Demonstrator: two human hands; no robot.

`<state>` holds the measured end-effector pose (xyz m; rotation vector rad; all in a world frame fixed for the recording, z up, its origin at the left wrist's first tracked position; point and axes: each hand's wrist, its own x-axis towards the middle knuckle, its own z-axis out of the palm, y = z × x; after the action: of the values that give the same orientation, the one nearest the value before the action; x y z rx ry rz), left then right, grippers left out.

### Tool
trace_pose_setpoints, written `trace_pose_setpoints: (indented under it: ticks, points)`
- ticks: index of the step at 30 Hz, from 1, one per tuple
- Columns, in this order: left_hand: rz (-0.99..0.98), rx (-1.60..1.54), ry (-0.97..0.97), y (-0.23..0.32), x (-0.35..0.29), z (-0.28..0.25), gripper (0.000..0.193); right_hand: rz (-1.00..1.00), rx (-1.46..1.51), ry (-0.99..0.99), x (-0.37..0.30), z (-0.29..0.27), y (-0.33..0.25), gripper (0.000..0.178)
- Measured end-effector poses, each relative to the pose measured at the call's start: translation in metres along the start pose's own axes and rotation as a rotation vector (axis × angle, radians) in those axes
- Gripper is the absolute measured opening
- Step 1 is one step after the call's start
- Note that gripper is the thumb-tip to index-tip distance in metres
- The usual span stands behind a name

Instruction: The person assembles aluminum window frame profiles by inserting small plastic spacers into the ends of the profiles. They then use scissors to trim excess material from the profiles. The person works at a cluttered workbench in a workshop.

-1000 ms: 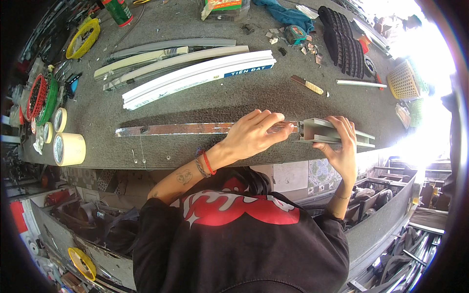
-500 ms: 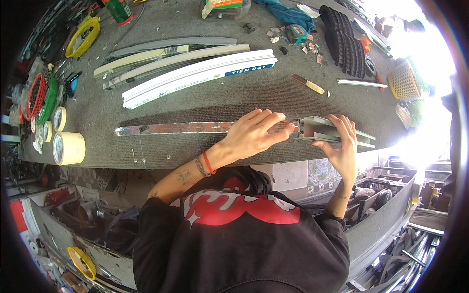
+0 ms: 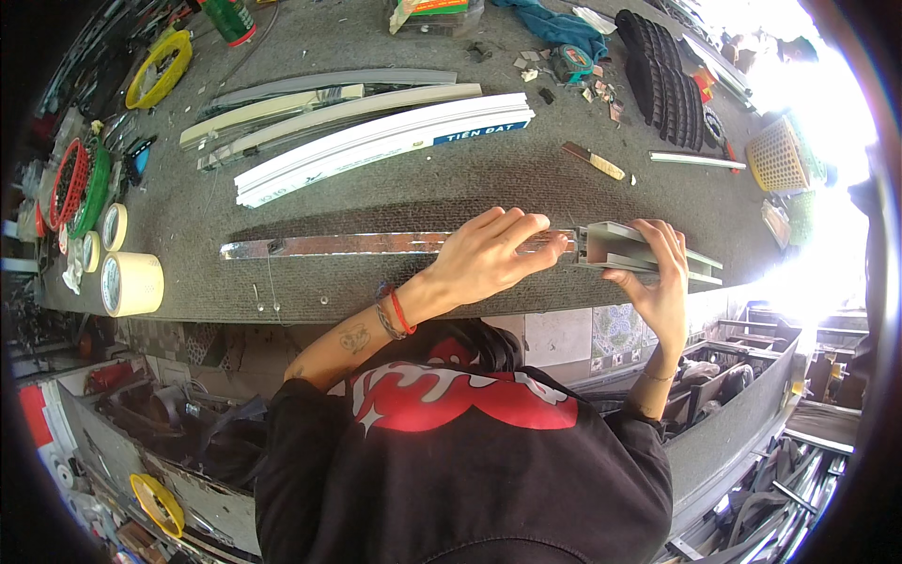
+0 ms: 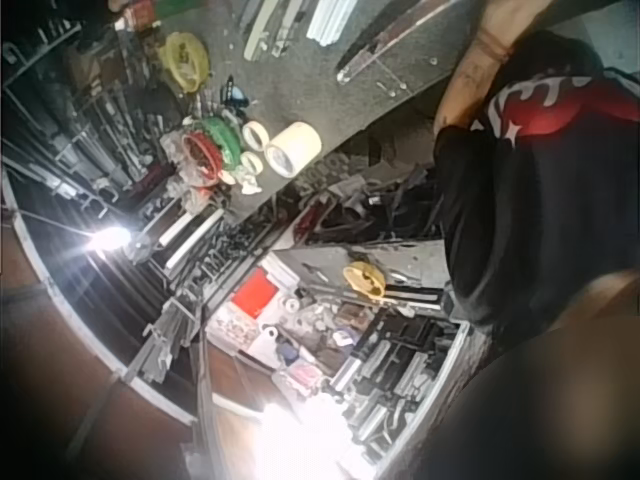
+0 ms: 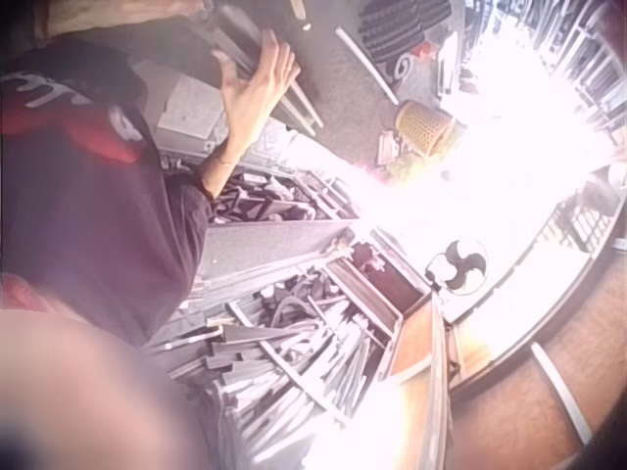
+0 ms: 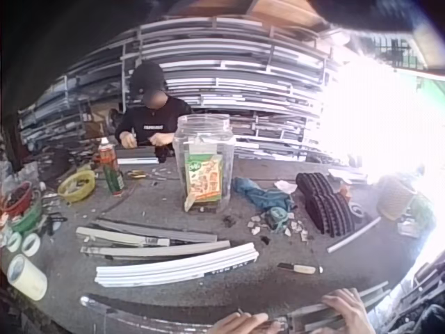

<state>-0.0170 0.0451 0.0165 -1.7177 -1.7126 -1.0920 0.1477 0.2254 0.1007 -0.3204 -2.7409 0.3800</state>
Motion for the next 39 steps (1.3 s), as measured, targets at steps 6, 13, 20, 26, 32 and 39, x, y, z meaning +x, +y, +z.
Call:
trace_pose_setpoints:
  ticks: [6, 13, 20, 26, 32, 39]
  points:
    - [0.011, -0.004, -0.018, 0.0004, -0.0009, -0.0003, 0.027, 0.005, 0.006, 0.001, -0.0001, 0.0, 0.0001, 0.072]
    - [0.012, 0.012, -0.018, 0.0, -0.0004, 0.0001, 0.024, -0.01, 0.001, -0.003, -0.0003, -0.0006, 0.0007, 0.073]
    - [-0.015, -0.004, 0.014, 0.0007, 0.0005, 0.0009, 0.025, -0.026, -0.002, 0.017, 0.0001, -0.0024, -0.0025, 0.064]
    - [-0.012, -0.009, 0.025, 0.0009, 0.0007, 0.0006, 0.027, -0.019, 0.001, 0.011, -0.0004, -0.0021, -0.003, 0.064]
    - [0.0, -0.018, 0.019, 0.0017, 0.0011, -0.0007, 0.027, 0.006, -0.014, -0.008, -0.0006, -0.0002, -0.0012, 0.073]
    - [0.021, -0.028, 0.006, 0.0019, 0.0004, -0.0008, 0.026, 0.011, -0.017, -0.01, -0.0003, 0.0008, -0.0004, 0.073]
